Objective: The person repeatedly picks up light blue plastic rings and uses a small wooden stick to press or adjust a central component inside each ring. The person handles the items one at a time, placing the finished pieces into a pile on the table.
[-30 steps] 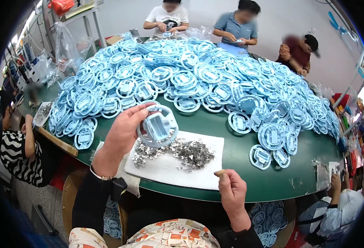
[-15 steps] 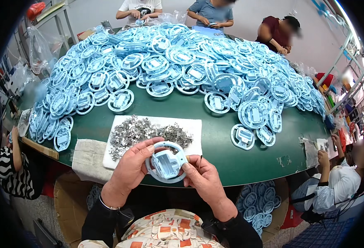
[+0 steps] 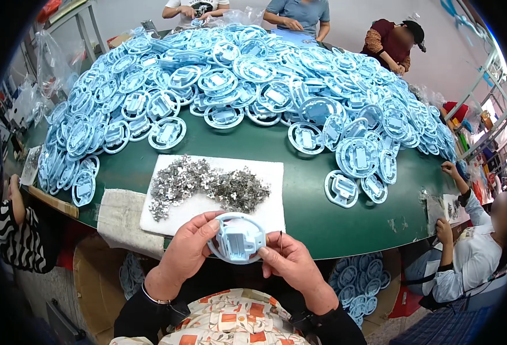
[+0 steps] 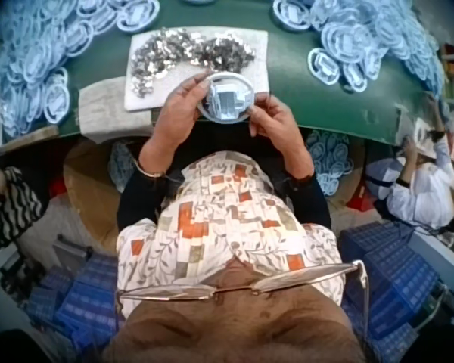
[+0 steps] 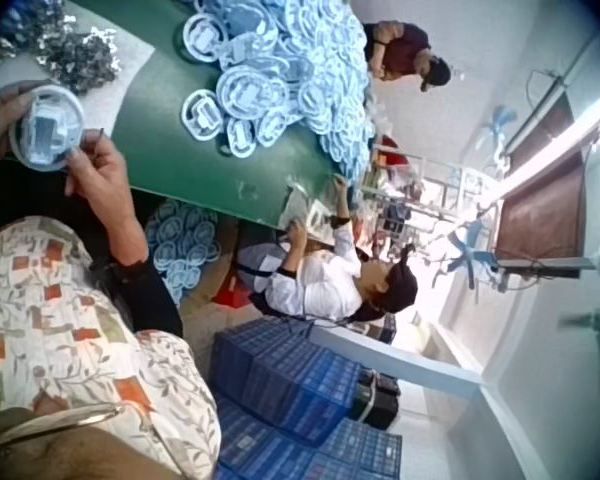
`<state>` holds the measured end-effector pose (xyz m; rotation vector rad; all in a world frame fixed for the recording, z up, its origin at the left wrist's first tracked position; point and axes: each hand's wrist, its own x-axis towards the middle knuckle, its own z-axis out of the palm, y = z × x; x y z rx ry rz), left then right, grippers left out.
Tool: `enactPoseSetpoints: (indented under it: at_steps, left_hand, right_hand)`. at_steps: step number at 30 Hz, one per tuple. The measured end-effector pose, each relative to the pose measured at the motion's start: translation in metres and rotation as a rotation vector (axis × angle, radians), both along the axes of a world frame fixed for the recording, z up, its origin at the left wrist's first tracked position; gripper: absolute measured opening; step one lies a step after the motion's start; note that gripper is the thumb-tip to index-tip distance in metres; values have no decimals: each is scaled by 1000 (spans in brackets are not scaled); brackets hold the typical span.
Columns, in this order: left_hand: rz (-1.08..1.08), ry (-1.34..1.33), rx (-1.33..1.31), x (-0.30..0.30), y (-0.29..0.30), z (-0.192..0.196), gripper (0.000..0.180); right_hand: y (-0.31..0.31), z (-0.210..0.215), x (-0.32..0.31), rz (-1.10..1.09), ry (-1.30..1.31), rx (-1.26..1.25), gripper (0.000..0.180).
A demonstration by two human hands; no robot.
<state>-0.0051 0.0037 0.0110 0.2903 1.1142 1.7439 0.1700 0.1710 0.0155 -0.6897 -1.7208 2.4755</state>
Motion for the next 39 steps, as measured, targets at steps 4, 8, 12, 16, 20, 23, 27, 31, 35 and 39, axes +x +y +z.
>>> enactPoseSetpoints:
  at_steps: [4, 8, 12, 16, 20, 23, 27, 31, 35, 39]
  left_hand:
    - [-97, 122, -14, 14, -19, -1, 33]
    - [-127, 159, -28, 19, -31, 0, 32]
    - [-76, 119, -26, 12, -41, -4, 30]
    - [-60, 109, -100, 2, -56, -5, 26]
    - [-54, 131, -86, -4, -70, -10, 27]
    - [-54, 112, -68, -8, -75, -14, 27]
    - [-52, 97, -61, -16, -78, -13, 28]
    - [-51, 75, -32, -20, -80, -17, 28]
    - [-67, 82, -43, -21, -75, -14, 28]
    - [-72, 62, -63, -21, -70, -14, 27]
  right_hand:
    - [9, 9, 6, -53, -6, 224, 18]
    - [7, 17, -33, -64, 68, 745, 16]
    - [-10, 26, -89, 89, 137, 1037, 15]
    - [-27, 22, -135, 241, 205, 1168, 14]
    - [-39, 15, -167, 350, 207, 1289, 15]
    - [-40, 20, -174, 351, 194, 1345, 15]
    - [-26, 28, -164, 247, 130, 1263, 18]
    - [-3, 36, -142, 123, -8, 1287, 17]
    - [4, 32, -116, 174, -33, 1292, 17]
    - [-6, 23, -114, 219, -7, 1394, 14]
